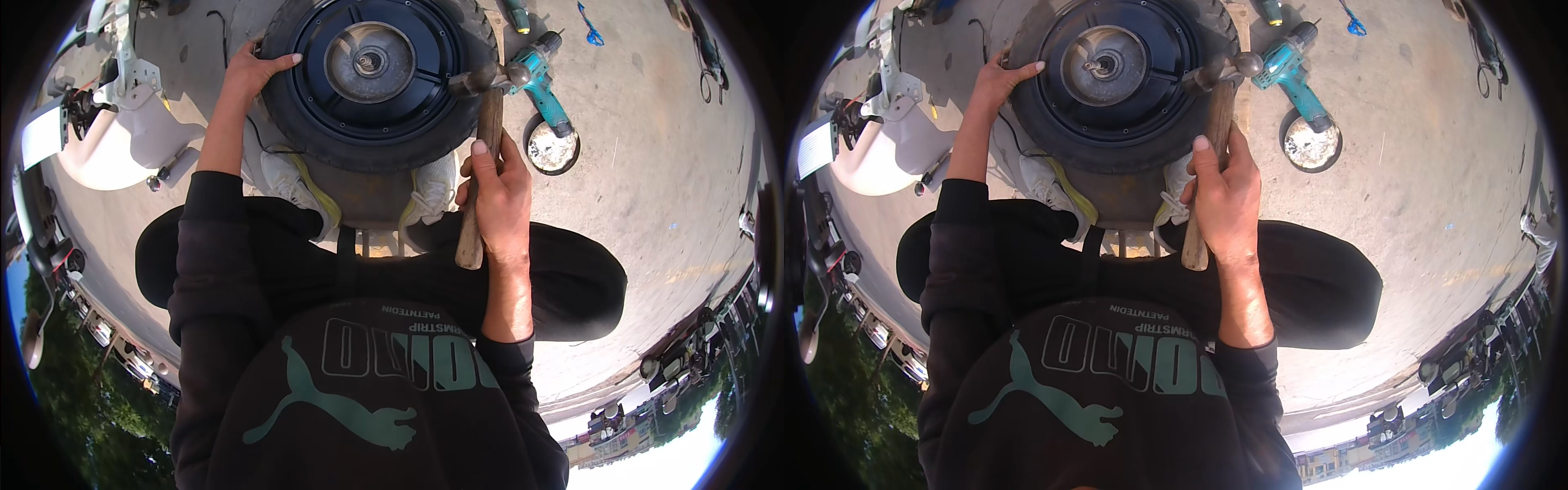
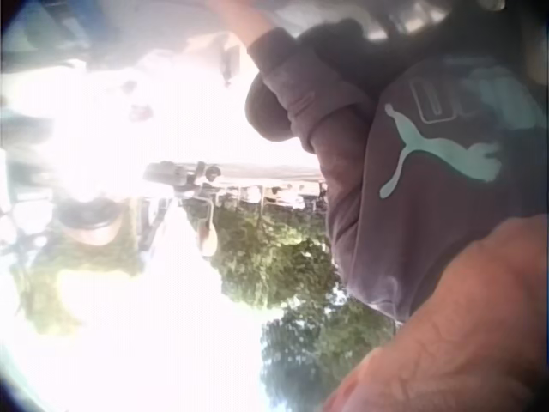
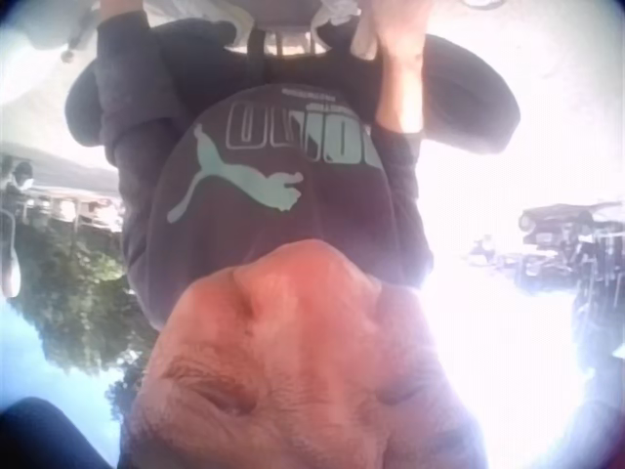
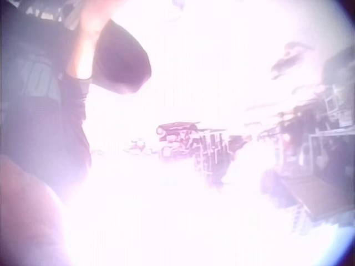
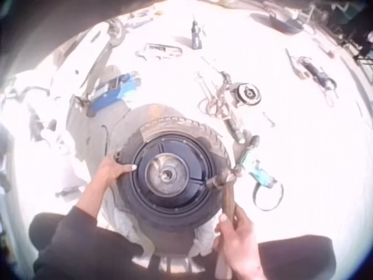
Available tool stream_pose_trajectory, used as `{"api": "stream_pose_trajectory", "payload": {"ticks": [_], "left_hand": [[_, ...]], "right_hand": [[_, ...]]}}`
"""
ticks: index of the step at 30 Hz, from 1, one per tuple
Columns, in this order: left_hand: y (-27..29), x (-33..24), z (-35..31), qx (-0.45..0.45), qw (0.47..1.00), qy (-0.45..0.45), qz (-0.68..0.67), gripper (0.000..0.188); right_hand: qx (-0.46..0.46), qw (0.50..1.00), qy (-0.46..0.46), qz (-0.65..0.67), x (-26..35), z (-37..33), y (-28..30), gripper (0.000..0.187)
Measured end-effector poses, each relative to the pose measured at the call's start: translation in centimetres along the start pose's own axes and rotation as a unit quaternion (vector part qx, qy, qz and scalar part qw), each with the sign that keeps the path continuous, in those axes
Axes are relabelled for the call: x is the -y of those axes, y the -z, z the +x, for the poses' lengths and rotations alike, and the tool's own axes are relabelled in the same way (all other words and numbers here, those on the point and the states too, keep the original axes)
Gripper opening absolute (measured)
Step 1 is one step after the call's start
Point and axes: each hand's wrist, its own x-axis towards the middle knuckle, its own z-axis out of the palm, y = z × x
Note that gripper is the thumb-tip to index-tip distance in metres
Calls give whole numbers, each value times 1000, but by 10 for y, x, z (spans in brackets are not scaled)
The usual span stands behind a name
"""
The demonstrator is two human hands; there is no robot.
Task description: The person assembles a motorized wheel by hand, using a screwdriver to tighten bolts on the motor housing, then flips the wheel to attach a metal cover plate. They use a hammer to tap the cover into place and continue securing components.
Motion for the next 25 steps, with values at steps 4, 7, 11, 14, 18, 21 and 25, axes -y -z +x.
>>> {"api": "stream_pose_trajectory", "payload": {"ticks": [4,7,11,14,18,21,25], "left_hand": [[2,-3,-5,0,1000,-10,20,108],[0,-1,-1,-13,999,-7,30,108],[-2,0,-4,-22,999,-23,34,110],[-3,0,-2,-34,996,-27,72,112],[-4,10,5,-30,996,-31,73,116],[-5,20,9,-32,996,-37,79,120],[-5,19,10,-31,995,-32,94,122]], "right_hand": [[-6,1000,18,-23,1,3,-4,33],[-8,998,24,-49,2,4,-6,49],[-20,993,40,-105,8,1,-12,61],[-29,992,31,-117,7,1,-14,64],[-24,991,34,-130,9,0,-13,64],[-2,994,29,-107,6,2,-13,63],[-1,986,41,-161,3,3,-14,65]]}}
